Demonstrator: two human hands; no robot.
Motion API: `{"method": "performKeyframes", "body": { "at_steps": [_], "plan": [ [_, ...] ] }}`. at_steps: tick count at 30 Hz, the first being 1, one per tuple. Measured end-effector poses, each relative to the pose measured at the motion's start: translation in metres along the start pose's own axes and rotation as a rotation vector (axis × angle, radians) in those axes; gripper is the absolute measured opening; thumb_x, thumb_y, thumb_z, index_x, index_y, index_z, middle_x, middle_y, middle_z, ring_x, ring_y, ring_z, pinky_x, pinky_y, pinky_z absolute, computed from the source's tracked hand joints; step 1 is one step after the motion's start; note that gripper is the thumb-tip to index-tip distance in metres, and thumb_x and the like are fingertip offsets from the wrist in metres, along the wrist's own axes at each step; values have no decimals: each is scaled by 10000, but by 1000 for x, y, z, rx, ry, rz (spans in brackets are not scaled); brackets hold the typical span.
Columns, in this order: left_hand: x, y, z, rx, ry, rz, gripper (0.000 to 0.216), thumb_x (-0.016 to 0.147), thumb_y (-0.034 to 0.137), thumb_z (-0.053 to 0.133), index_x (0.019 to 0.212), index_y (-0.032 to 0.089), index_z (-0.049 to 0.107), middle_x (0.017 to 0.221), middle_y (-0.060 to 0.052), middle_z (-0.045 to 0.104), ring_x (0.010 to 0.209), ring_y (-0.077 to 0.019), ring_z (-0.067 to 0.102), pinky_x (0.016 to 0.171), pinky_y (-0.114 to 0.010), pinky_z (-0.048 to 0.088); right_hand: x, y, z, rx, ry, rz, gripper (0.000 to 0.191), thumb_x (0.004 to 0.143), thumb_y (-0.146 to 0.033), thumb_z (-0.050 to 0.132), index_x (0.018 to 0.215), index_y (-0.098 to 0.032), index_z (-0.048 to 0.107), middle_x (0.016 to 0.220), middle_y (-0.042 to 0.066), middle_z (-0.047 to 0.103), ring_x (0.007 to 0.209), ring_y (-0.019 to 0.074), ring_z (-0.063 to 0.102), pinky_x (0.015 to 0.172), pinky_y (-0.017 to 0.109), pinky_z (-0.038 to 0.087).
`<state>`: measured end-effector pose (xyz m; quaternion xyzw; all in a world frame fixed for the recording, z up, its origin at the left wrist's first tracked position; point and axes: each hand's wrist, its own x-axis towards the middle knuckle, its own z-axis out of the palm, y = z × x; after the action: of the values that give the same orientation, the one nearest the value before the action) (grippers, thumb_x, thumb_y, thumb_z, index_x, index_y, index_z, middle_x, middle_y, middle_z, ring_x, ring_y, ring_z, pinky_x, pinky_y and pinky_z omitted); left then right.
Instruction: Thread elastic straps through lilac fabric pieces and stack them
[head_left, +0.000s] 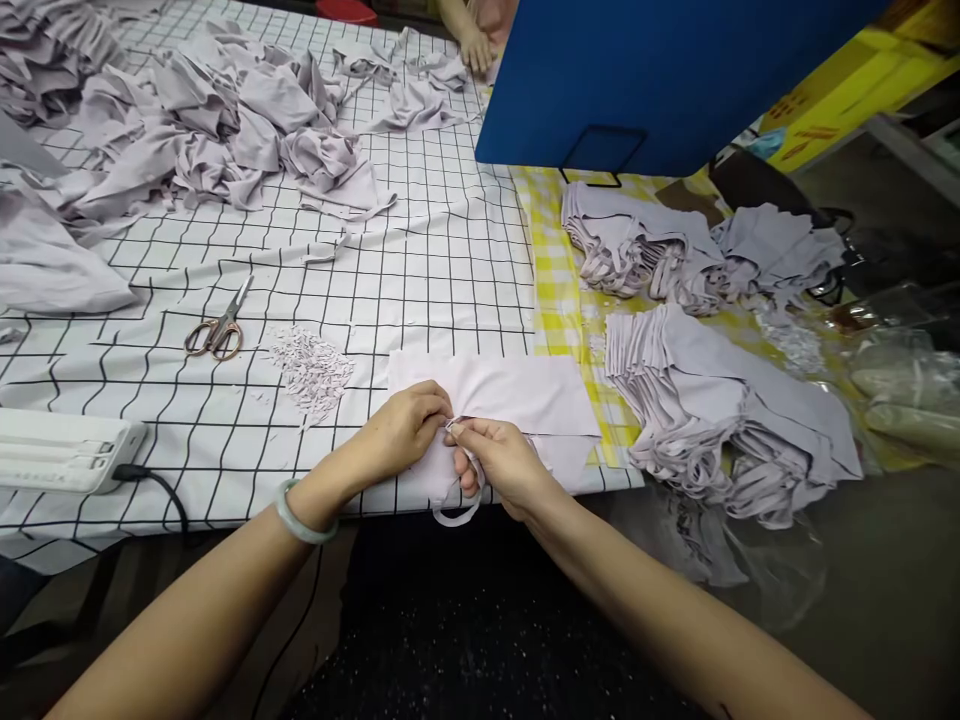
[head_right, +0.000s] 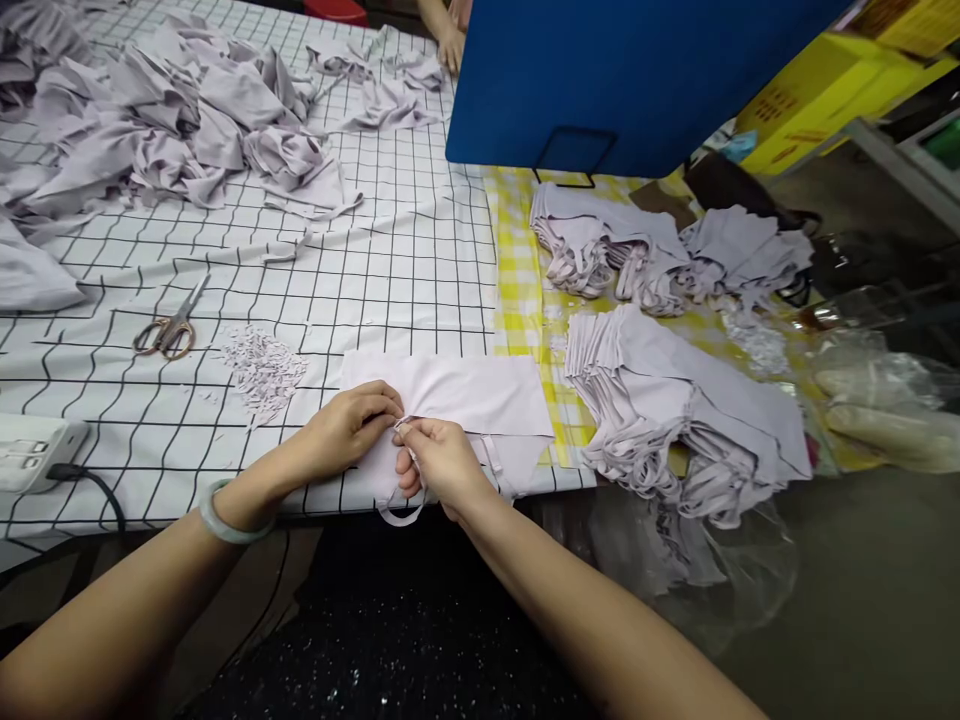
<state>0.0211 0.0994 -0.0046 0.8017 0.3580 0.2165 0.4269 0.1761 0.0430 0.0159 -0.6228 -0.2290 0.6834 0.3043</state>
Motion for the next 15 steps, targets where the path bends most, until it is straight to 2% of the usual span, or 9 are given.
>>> {"method": "performKeyframes", "body": {
  "at_steps": [10,13,15],
  "plan": [
    [-2,-2,3,23,38,30,236,905,88,442,853,150,664,950,-78,673,871,-167,642,803,-311,531,2,-6,-3,186,127,28,143,848,-202,611,729,-126,630,491,-28,547,369,78,470,383,204,435],
    [-1,1,0,39,54,68,222,910,119,458,864,153,673,968,-86,692,884,-169,654,819,-314,543,-6,-4,-7,209,66,57,173,887,-272,612,804,-123,645,546,-8,594,418,92,521,446,227,479],
    [1,2,-1,91,78,130,239,925,148,450,957,149,687,1063,-108,700,979,-186,657,893,-341,538,-19,3,-12,210,-2,35,230,902,-361,620,875,-136,660,624,16,647,510,113,586,552,261,529]
  ]
}}
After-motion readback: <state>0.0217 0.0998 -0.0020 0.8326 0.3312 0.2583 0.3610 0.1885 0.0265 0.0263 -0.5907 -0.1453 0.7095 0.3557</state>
